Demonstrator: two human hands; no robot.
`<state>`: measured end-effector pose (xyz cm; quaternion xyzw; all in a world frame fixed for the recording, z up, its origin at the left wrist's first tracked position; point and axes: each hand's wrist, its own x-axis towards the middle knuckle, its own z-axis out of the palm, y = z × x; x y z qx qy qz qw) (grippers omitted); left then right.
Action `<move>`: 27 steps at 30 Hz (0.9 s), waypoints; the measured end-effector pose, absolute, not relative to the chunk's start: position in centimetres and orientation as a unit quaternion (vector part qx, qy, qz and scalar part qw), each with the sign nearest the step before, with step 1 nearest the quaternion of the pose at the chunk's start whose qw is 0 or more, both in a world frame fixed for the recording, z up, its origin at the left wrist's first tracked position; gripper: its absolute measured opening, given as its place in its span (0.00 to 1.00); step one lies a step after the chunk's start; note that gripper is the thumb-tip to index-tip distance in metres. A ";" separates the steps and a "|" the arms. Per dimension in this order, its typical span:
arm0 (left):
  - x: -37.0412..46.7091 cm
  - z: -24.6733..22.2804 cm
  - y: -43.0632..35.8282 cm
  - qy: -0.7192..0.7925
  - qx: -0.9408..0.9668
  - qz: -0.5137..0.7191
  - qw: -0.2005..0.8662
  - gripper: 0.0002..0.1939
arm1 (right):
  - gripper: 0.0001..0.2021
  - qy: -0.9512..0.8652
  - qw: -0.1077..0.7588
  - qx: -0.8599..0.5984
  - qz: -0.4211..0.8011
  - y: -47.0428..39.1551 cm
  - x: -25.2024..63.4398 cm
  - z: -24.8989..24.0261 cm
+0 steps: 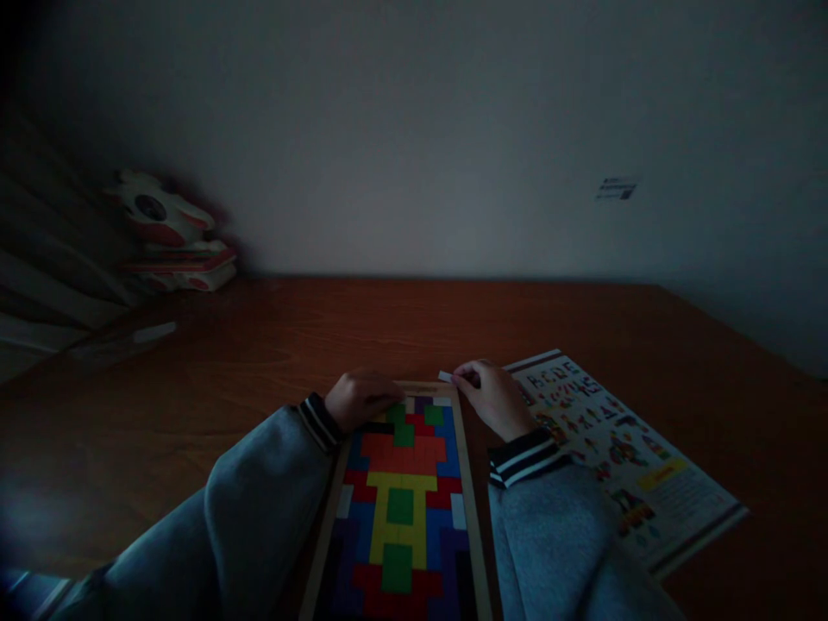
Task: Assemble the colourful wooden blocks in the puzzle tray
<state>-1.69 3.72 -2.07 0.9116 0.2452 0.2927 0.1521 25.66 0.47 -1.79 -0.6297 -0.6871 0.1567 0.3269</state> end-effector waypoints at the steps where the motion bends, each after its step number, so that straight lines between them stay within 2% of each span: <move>1: -1.7 -2.0 3.8 0.237 0.916 0.295 0.136 0.13 | 0.09 -0.685 0.327 -0.631 0.160 0.4 25.5 -1.7; 8: -1.5 -0.8 2.9 0.205 0.934 0.287 0.051 0.15 | 0.09 -0.685 0.338 -0.621 0.175 0.4 25.5 -1.9; 16: -1.9 -0.2 2.7 0.215 0.935 0.283 -0.007 0.17 | 0.15 -0.729 0.334 -0.584 0.123 0.4 25.0 -1.6; 23: -1.7 -0.4 2.9 0.238 0.916 0.322 -0.002 0.15 | 0.24 -0.828 0.238 -0.506 0.055 0.3 26.2 -2.0; 27: -1.6 -0.6 3.0 0.237 0.918 0.318 0.004 0.14 | 0.19 -0.820 0.213 -0.531 0.005 0.6 27.2 -2.7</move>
